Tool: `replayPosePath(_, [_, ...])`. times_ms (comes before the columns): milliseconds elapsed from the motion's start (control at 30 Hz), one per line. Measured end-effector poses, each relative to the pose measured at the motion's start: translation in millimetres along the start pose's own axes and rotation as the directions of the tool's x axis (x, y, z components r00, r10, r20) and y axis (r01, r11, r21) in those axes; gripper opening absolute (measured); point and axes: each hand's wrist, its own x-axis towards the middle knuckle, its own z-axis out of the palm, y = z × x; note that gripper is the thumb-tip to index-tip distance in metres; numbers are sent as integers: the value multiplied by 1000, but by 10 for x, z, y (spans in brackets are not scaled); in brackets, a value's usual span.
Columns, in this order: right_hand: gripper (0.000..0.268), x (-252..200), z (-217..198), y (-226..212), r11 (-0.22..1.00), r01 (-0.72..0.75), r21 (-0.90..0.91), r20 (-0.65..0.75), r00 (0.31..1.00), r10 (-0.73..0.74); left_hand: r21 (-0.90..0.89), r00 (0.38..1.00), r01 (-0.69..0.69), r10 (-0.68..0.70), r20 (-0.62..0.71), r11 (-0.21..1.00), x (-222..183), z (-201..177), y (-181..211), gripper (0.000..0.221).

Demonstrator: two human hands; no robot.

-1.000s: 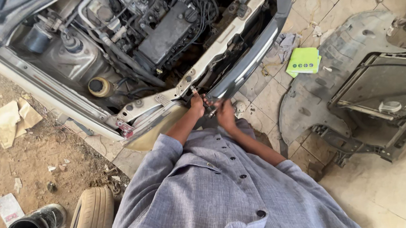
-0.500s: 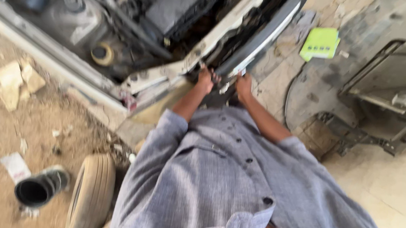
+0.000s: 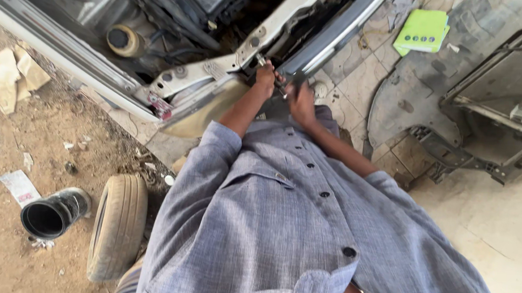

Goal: The person works on the front engine area of a car using a socket wrench to loosen and remove bolts from the upper support frame.

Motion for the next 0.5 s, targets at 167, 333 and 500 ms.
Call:
replayPosePath(167, [26, 621, -7, 750, 611, -655, 445, -28, 672, 740, 27, 1000, -8, 8, -8, 1000, -43, 50, 6, 34])
replayPosePath(333, [33, 610, -37, 702, 634, -723, 276, -1, 659, 752, 80, 986, -147, 139, 93, 986, -63, 121, -20, 43])
replayPosePath(500, [15, 38, 137, 279, 988, -147, -46, -126, 982, 141, 96, 993, -46, 56, -101, 994, -112, 93, 17, 32])
